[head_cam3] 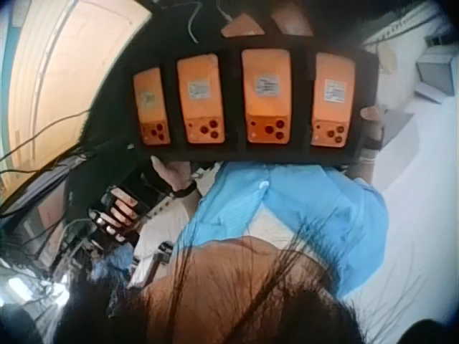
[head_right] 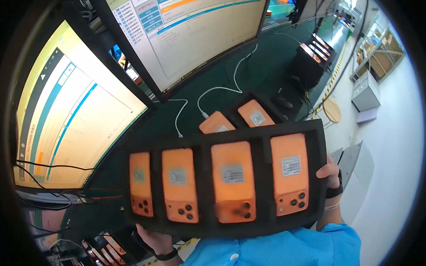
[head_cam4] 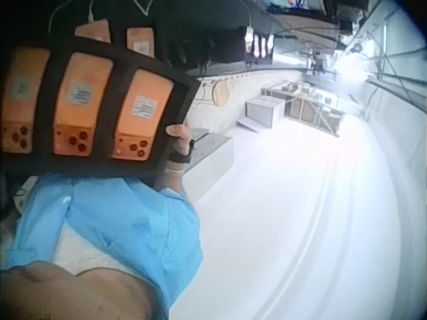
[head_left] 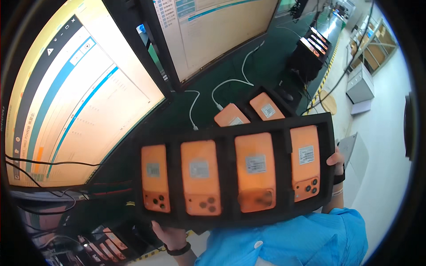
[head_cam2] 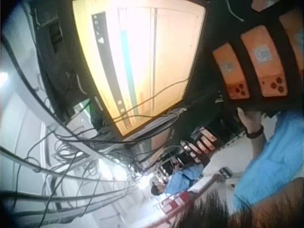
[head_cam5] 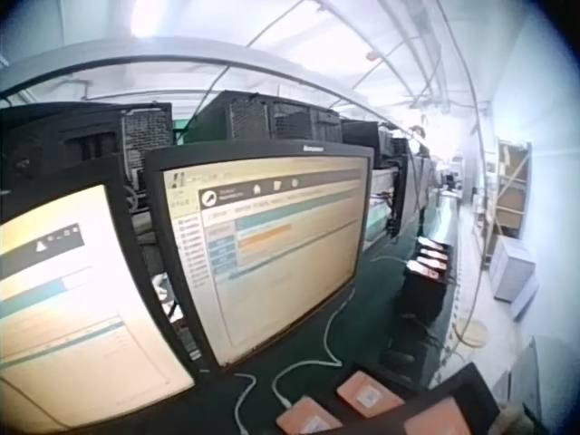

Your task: Scanning barcodes on handheld terminals and connecting them to cables for testing.

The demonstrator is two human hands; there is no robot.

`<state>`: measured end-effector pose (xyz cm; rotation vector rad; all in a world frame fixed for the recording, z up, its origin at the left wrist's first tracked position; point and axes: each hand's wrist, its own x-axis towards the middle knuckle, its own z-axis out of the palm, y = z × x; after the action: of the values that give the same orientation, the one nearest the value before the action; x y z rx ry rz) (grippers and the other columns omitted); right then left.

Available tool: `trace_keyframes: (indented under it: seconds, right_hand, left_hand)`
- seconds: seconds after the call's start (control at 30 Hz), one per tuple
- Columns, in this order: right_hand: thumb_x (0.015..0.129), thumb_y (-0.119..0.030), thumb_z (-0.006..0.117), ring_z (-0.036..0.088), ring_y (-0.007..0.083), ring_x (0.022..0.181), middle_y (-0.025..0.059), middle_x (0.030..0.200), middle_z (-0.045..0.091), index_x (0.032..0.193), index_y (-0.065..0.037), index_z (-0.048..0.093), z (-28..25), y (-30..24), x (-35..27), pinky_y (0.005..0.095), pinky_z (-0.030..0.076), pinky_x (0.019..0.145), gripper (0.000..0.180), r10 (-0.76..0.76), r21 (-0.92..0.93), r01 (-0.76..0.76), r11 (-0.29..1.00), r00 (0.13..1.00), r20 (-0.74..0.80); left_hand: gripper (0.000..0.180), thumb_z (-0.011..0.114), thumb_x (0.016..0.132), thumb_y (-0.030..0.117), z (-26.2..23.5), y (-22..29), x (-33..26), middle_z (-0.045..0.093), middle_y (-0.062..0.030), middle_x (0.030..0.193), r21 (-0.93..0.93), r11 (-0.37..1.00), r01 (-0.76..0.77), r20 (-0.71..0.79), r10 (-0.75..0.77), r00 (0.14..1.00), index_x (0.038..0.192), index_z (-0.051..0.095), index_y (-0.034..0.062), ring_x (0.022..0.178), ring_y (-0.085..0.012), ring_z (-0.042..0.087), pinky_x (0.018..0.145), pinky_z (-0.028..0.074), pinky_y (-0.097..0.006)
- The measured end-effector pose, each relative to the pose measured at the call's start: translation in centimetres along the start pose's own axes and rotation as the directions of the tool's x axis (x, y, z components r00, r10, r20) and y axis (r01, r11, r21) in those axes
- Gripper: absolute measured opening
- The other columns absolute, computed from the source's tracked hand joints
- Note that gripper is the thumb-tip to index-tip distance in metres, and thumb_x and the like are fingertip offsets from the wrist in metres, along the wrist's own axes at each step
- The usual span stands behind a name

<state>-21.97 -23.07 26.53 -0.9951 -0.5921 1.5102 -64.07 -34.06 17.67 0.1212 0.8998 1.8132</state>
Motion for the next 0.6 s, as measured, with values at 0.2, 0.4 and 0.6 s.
trace_keyframes:
  seconds: [0.2,0.4,0.6]
  right_hand:
    - [0.052,-0.006,0.056,0.064,0.0264,0.106,0.0150,0.117,0.065,0.127,0.008,0.053,-7.4,-2.0,8.6,0.0331,0.049,0.095,0.077,0.200,-0.302,-0.175,0.937,0.978,0.055]
    - [0.054,-0.003,0.056,0.063,0.0231,0.107,0.0138,0.120,0.064,0.133,0.007,0.050,-6.5,-2.7,17.0,0.0306,0.047,0.096,0.080,0.362,-0.400,-0.283,0.872,0.922,0.135]
    - [0.063,0.002,0.057,0.055,0.0226,0.117,0.0137,0.126,0.058,0.136,0.006,0.048,-7.2,-1.8,21.1,0.0302,0.039,0.104,0.074,0.229,-0.532,-0.027,0.847,0.920,0.319]
  left_hand:
    - [0.096,0.088,0.067,0.035,-3.7,-1.1,-6.9,0.052,-0.0162,0.132,0.369,0.925,0.088,0.039,-0.110,0.993,0.142,0.038,0.0015,0.107,-0.0322,0.062,0.071,0.061,-0.045]
    - [0.086,0.085,0.070,0.034,0.3,-5.8,-11.9,0.062,-0.0220,0.108,0.298,0.926,0.231,-0.165,-0.188,0.968,0.133,0.041,-0.0039,0.060,-0.0279,0.066,0.036,0.048,-0.031]
    - [0.067,0.078,0.080,0.035,0.9,-9.6,-13.3,0.066,-0.0177,0.086,0.446,0.893,0.056,-0.316,0.098,0.944,0.122,0.046,-0.0065,0.053,-0.0245,0.063,0.036,0.042,-0.028]
